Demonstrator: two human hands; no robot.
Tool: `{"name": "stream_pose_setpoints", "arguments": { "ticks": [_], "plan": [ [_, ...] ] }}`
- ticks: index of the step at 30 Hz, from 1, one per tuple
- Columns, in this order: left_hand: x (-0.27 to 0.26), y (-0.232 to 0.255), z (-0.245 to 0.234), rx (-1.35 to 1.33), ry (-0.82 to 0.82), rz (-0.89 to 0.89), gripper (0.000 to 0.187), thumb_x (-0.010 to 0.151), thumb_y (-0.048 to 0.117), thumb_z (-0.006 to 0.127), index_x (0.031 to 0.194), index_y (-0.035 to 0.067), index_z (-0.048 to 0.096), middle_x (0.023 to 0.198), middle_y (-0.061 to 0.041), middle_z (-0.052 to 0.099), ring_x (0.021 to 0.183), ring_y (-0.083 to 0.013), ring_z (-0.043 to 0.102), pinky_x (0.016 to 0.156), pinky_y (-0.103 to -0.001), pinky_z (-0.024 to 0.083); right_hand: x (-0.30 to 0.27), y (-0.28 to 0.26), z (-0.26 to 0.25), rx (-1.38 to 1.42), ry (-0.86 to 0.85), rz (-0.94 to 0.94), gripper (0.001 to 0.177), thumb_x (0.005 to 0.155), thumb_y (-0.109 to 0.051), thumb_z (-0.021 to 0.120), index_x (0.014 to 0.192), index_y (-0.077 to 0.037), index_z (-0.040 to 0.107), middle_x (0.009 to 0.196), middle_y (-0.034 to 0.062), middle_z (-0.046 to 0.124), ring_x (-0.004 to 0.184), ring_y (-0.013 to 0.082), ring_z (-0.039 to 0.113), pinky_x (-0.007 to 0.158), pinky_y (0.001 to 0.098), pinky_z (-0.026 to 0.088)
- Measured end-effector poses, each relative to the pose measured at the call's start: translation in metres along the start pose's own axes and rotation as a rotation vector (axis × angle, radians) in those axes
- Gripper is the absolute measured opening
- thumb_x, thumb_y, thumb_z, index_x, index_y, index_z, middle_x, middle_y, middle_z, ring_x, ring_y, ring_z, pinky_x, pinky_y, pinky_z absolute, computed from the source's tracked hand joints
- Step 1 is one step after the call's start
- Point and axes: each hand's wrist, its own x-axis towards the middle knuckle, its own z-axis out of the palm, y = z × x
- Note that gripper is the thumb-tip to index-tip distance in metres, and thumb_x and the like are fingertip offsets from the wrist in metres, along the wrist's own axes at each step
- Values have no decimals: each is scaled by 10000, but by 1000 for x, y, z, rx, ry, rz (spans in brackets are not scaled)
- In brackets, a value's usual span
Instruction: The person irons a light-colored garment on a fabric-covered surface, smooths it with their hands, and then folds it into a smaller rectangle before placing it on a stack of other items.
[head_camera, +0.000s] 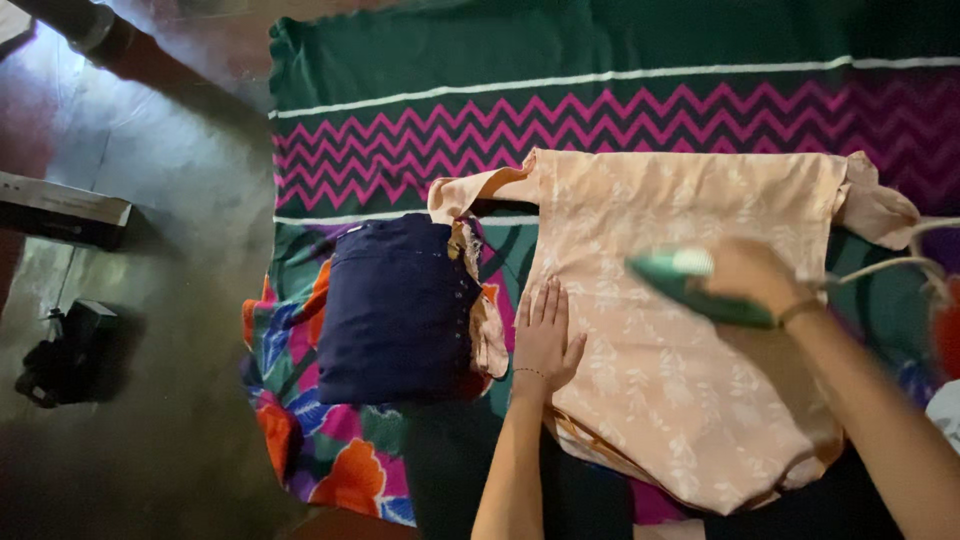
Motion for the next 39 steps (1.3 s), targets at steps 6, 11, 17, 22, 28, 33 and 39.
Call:
{"name": "stream_pose_setpoints", "arguments": {
  "ticks": [6, 11, 17, 22, 28, 33, 39],
  "plan": [
    [0, -2, 7, 4, -8, -18, 755, 958, 339, 494, 1543, -110, 329, 1677, -246, 267, 1568, -358, 222, 1286, -521, 86, -60, -55, 9, -28, -155, -114, 510, 717, -517, 810, 1152, -260, 739, 1013, 134, 765, 992, 356, 721, 855, 470, 571],
    [-1, -2, 7, 47, 17, -7, 747, 947, 313, 483, 1530, -128, 327, 1667, -263, 274, 1567, -375, 226, 1286, -525, 89, -17, -72, -15, 186, 109, -13, 517, 692, -397, 826, 1174, -230, 743, 1046, 169, 744, 964, 392, 709, 781, 514, 554],
    [0, -1, 4, -37, 29, -53, 748, 962, 326, 480, 1531, -134, 324, 1660, -282, 262, 1561, -408, 203, 1281, -533, 87, 65, -87, -38, 215, 181, 138, 423, 733, -391, 855, 1051, -120, 790, 948, 194, 771, 867, 384, 747, 753, 504, 572],
    [-1, 2, 4, 14, 54, -97, 720, 943, 302, 490, 1498, -138, 355, 1647, -284, 297, 1560, -408, 242, 1268, -592, 68, 52, -93, -18, 166, 139, 22, 451, 704, -413, 865, 1042, -127, 781, 942, 188, 763, 865, 380, 743, 753, 491, 577],
    [-6, -1, 1, -61, 209, -262, 650, 942, 252, 482, 1449, -142, 380, 1594, -290, 366, 1523, -412, 306, 1285, -598, 78, -34, -139, 7, 176, -34, -16, 459, 722, -368, 818, 1160, -251, 742, 1013, 156, 754, 939, 370, 728, 802, 491, 576],
    [-6, -1, 4, -57, 240, -276, 636, 952, 239, 482, 1459, -133, 381, 1583, -293, 388, 1516, -415, 314, 1272, -589, 92, -27, -159, -7, 240, 99, -19, 487, 747, -340, 796, 1216, -239, 716, 993, 175, 750, 945, 398, 707, 806, 507, 553],
    [-1, 4, -5, -149, 256, -284, 687, 979, 248, 485, 1520, -130, 294, 1590, -305, 374, 1503, -437, 319, 1281, -552, 116, 49, -189, -34, 297, 252, 12, 405, 754, -334, 835, 1050, -74, 742, 969, 223, 741, 937, 417, 705, 795, 526, 541]
  ]
}}
